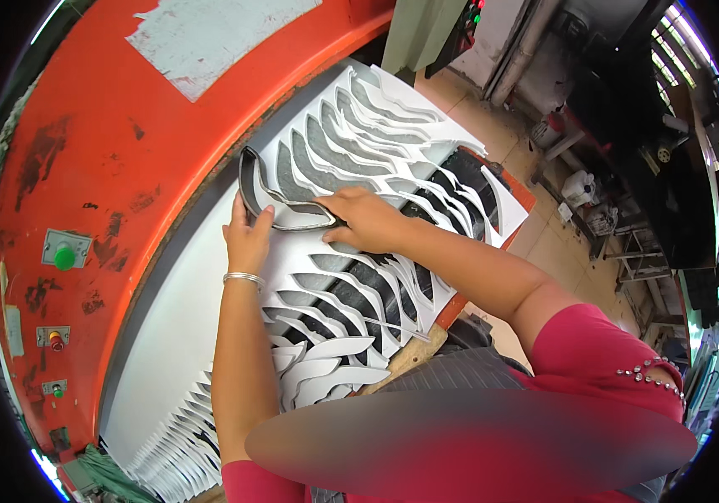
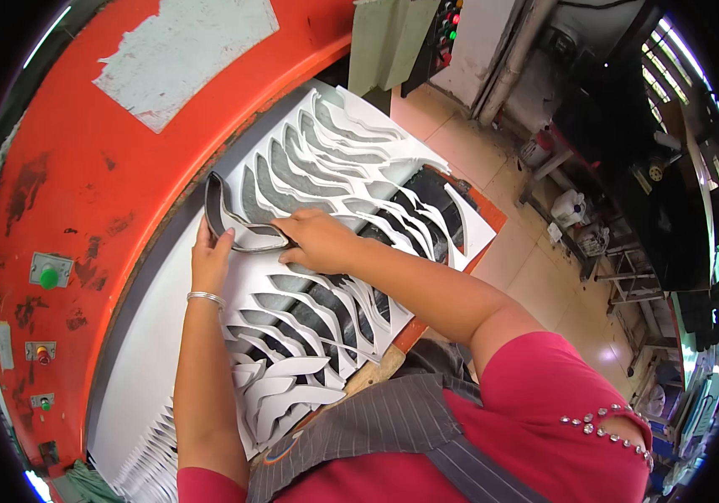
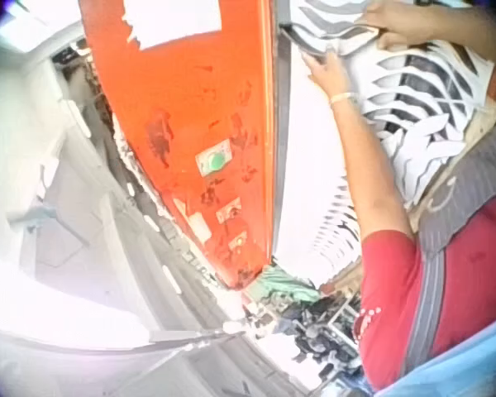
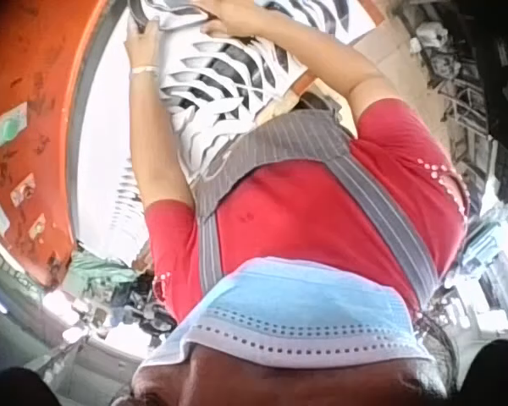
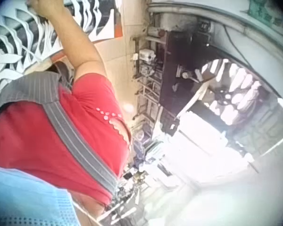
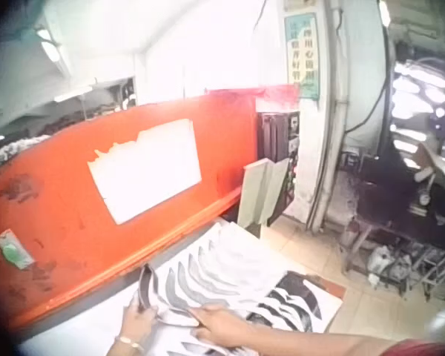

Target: Operating a hydraulic press machine with a metal die to cut shoe upper components from sheets of material and collecting them in a sack.

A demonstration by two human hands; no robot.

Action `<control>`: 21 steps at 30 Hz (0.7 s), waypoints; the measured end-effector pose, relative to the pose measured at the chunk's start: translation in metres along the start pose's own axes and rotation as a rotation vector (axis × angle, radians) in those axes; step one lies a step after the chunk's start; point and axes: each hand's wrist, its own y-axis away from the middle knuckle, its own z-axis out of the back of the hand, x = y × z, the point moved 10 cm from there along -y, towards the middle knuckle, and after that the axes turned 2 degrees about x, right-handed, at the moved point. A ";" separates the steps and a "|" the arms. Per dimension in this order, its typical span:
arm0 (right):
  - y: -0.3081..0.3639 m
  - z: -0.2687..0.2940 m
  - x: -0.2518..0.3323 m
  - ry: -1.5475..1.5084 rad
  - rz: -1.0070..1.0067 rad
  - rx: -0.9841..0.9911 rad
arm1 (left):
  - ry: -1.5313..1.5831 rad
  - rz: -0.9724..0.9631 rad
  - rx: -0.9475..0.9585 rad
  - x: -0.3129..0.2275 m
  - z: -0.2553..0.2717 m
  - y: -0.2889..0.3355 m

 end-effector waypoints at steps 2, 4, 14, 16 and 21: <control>0.004 0.001 -0.008 -0.015 0.079 -0.064 | 0.152 -0.061 0.064 -0.006 -0.013 -0.003; 0.005 0.002 -0.004 0.042 0.166 -0.113 | 0.151 -0.038 0.078 -0.006 -0.014 -0.003; 0.011 0.003 0.000 0.094 0.252 -0.170 | 0.038 0.007 0.113 -0.011 -0.018 -0.002; 0.008 0.004 0.000 0.087 0.223 -0.157 | 0.068 -0.007 0.117 -0.011 -0.014 -0.005; 0.008 0.007 0.008 0.128 0.206 -0.134 | -0.332 0.009 0.148 -0.001 -0.009 -0.010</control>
